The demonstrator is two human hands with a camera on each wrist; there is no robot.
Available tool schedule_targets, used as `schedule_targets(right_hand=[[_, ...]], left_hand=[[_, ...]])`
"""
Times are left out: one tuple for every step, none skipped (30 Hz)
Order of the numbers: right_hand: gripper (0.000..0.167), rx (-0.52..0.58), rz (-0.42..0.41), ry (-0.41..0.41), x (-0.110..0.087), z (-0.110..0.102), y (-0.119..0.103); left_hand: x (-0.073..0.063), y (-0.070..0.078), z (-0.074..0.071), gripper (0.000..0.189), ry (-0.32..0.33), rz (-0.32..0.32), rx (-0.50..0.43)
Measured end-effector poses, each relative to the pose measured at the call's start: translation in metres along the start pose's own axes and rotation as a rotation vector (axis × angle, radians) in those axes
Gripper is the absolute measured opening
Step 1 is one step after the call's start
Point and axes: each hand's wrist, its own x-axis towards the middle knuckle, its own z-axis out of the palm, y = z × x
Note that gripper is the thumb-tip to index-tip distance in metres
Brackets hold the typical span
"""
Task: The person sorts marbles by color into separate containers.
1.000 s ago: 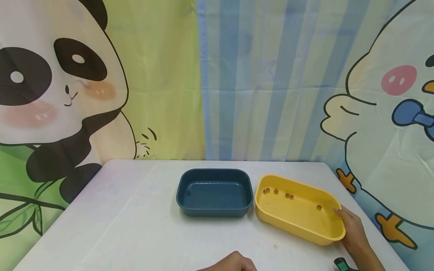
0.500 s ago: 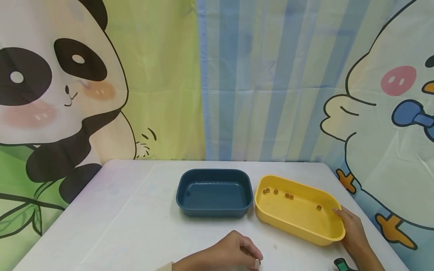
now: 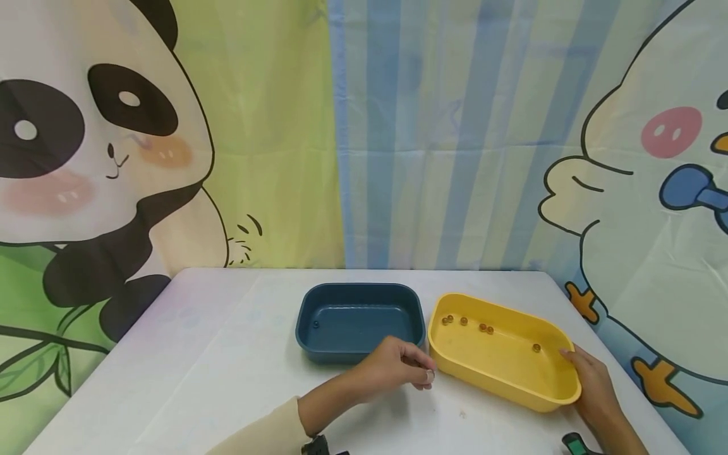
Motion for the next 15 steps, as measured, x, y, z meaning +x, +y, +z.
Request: schedule_targets(right_hand=[[0.062,0.003,-0.002,-0.003,0.000,0.000,0.000],[0.062,0.003,-0.003,-0.005,-0.001,0.000,0.001],[0.062,0.006,-0.003,-0.006,-0.001,0.000,0.001],[0.062,0.004,-0.006,-0.008,-0.002,0.000,0.002],[0.062,0.005,-0.005,-0.007,-0.002,0.000,0.002],[0.062,0.007,-0.005,-0.006,-0.002,0.000,0.002],[0.063,0.008,-0.007,-0.004,-0.002,0.000,0.002],[0.063,0.011,-0.007,-0.001,-0.002,0.000,0.002],[0.063,0.017,-0.008,0.001,-0.003,-0.001,0.002],[0.063,0.018,-0.010,0.002,-0.003,-0.001,0.002],[0.064,0.026,-0.007,0.003,-0.003,-0.001,0.002],[0.064,0.026,-0.007,0.005,-0.003,-0.001,0.002],[0.064,0.022,-0.003,0.002,-0.003,-0.001,0.002],[0.063,0.019,0.000,0.001,-0.003,-0.002,0.002],[0.063,0.014,0.003,0.000,-0.003,-0.002,0.002]], left_hand=[[0.003,0.001,-0.001,0.012,0.016,0.001,0.001],[0.005,0.002,-0.002,0.012,0.036,-0.001,0.004],[0.008,0.004,-0.002,0.013,0.058,-0.005,0.005],[0.010,0.005,-0.002,0.014,0.081,-0.010,-0.002],[0.013,0.006,-0.003,0.014,0.099,-0.017,0.000],[0.015,0.007,-0.003,0.013,0.117,-0.022,-0.002],[0.018,0.007,-0.002,0.013,0.131,-0.025,-0.005],[0.021,0.008,-0.002,0.012,0.145,-0.030,-0.001],[0.024,0.008,-0.002,0.012,0.156,-0.035,0.005],[0.026,0.008,-0.002,0.011,0.166,-0.039,0.017],[0.029,0.008,-0.002,0.011,0.172,-0.043,0.029],[0.032,0.007,-0.002,0.010,0.178,-0.047,0.032],[0.035,0.006,-0.002,0.010,0.178,-0.051,0.034],[0.037,0.006,-0.002,0.009,0.178,-0.056,0.034],[0.040,0.005,-0.001,0.009,0.176,-0.058,0.027]])
